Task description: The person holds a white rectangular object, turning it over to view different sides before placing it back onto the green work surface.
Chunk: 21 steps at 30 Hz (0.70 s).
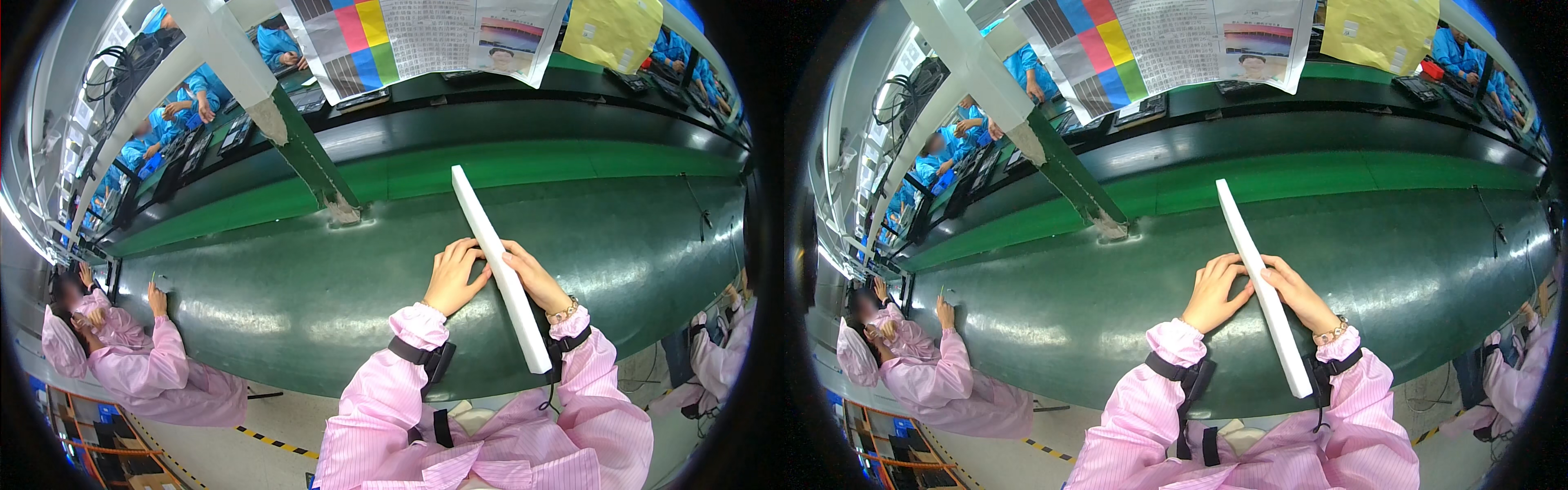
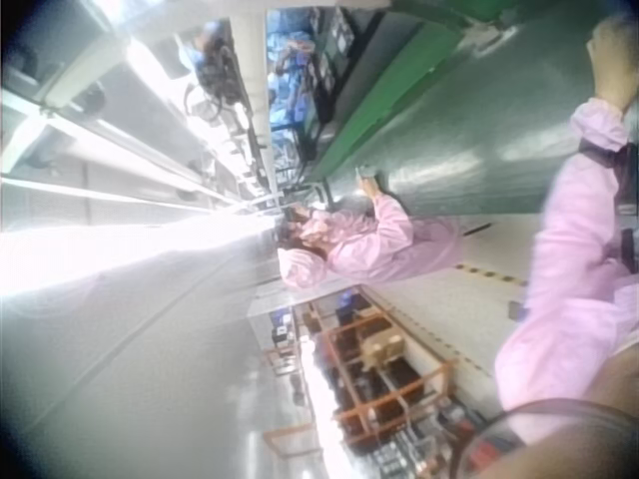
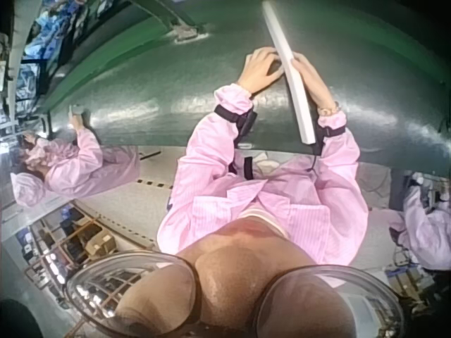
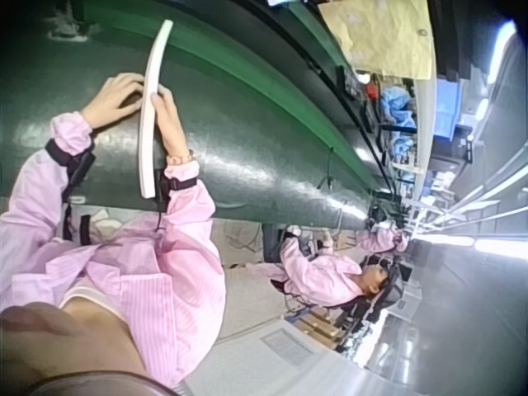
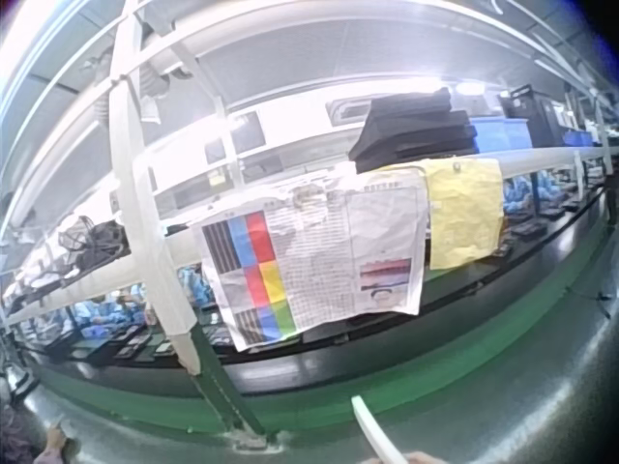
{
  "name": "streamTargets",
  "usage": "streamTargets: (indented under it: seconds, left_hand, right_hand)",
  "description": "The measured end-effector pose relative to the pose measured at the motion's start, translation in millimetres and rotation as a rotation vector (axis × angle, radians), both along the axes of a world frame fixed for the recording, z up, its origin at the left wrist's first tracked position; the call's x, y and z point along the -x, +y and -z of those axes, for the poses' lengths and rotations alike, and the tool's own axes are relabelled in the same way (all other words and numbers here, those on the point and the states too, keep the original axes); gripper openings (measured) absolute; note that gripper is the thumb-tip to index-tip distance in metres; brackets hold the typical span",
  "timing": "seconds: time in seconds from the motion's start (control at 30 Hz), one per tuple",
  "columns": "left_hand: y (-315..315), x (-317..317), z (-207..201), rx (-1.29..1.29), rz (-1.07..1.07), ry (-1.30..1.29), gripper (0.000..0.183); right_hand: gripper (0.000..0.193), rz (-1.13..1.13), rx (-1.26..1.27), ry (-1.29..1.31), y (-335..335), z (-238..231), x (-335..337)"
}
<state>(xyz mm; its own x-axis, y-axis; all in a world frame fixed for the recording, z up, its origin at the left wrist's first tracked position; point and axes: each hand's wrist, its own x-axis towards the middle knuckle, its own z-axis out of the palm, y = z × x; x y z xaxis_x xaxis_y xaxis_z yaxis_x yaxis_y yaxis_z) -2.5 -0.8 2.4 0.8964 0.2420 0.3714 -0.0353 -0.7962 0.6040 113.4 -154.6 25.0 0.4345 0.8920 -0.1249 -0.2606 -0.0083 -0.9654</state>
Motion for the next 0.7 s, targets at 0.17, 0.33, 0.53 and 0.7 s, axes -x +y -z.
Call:
streamTargets:
  seconds: [0.17,0.33,0.53,0.7]
  left_hand:
    - [-0.5,-0.2,-1.5,0.004,0.0,-0.002,0.032]
    - [-0.7,-0.2,-0.7,-0.003,-0.002,-0.007,0.032]
    - [-0.5,0.3,-1.5,-0.009,-0.002,-0.003,0.031]
    - [-0.8,-0.3,-2.7,-0.008,-0.005,-0.009,0.03]
  right_hand:
    - [0.045,-0.001,0.002,-0.003,-0.1,1.9,-1.3]
    - [0.044,0.0,-0.001,-0.004,0.2,1.8,-0.8]
    - [0.044,0.009,0.001,-0.01,0.3,2.0,-0.4]
    - [0.048,0.017,0.004,-0.003,0.0,4.2,-0.5]
